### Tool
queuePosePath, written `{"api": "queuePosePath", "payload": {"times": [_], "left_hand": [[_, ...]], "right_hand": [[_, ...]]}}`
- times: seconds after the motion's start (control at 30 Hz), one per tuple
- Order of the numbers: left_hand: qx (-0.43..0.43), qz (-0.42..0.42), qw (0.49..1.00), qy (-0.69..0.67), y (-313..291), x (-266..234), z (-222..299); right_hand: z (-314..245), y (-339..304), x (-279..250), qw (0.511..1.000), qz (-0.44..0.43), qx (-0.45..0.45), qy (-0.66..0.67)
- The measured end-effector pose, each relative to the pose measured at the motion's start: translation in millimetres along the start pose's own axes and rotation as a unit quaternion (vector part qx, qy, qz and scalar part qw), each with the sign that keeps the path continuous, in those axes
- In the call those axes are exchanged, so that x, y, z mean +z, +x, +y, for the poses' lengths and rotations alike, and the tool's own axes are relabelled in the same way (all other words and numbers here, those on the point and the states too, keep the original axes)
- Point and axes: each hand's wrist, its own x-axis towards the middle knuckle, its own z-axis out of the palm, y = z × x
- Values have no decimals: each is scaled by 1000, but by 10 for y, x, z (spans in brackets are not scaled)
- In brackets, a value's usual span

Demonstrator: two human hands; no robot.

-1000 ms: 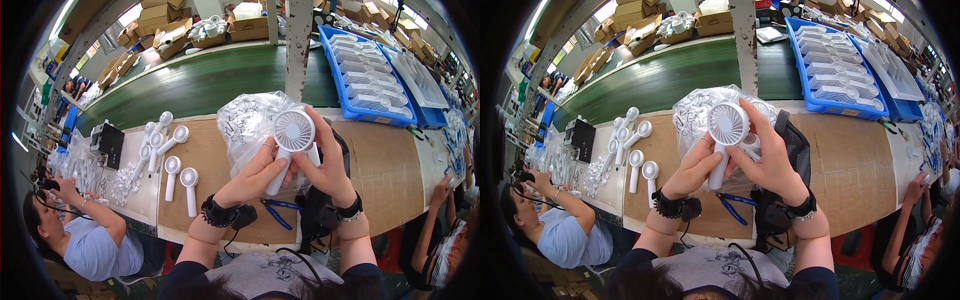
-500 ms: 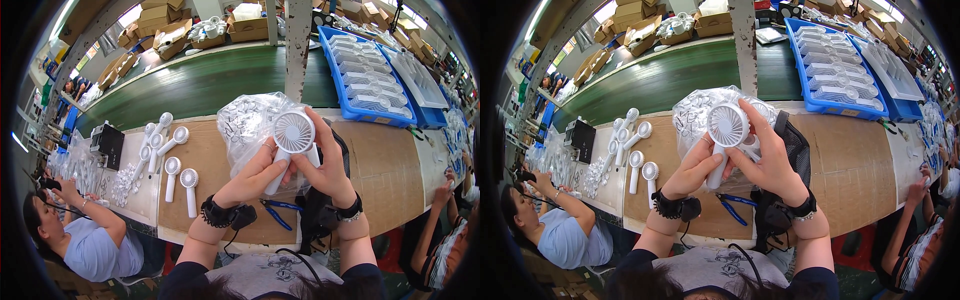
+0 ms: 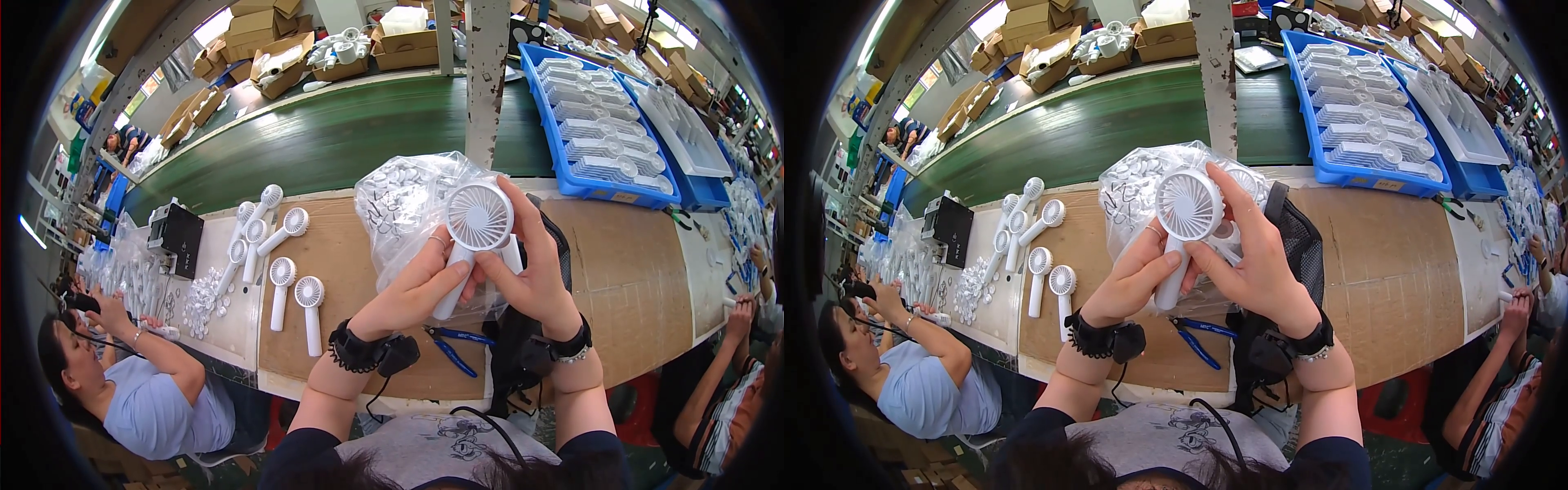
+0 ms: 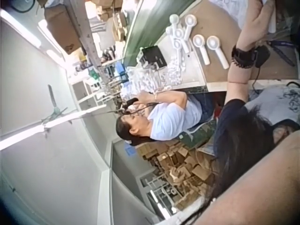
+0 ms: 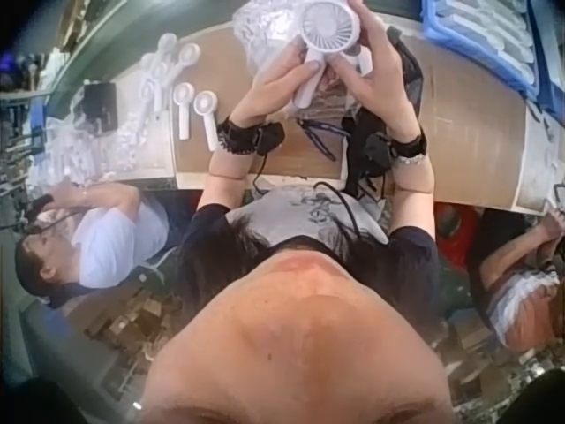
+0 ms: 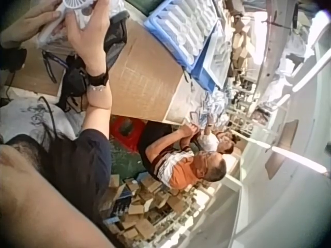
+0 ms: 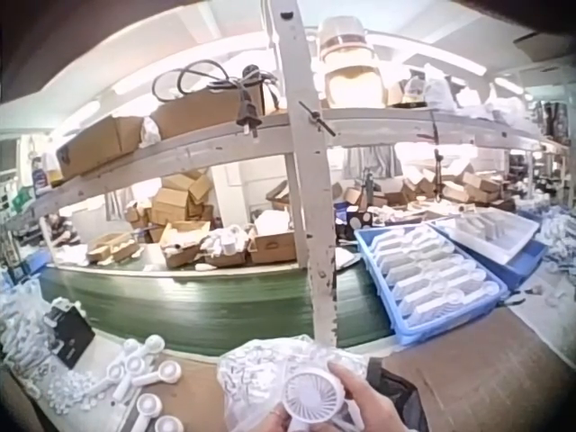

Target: The person picks up a handheld fan and a small circular cap, then presses the cap onto the back of the fan. They repeat this process with a second fan and cap before holding up both completed fans.

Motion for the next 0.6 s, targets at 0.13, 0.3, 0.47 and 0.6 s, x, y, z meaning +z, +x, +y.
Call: {"api": "queuePosePath", "payload": {"times": [0.13, 0.3, 0.47, 0.6], "left_hand": [[-2, 0, 1000, 1, 7, -1, 1], [-2, -4, 1000, -7, 6, -6, 9], [-16, -14, 998, -51, 12, -25, 3], [-6, -16, 998, -57, 9, -37, -30]], "right_hand": [[1, 7, -4, 1000, -1, 0, 0], [2, 2, -9, 1000, -2, 2, 2], [4, -3, -4, 1000, 3, -1, 6], [13, -5, -5, 1000, 2, -5, 7]]}}
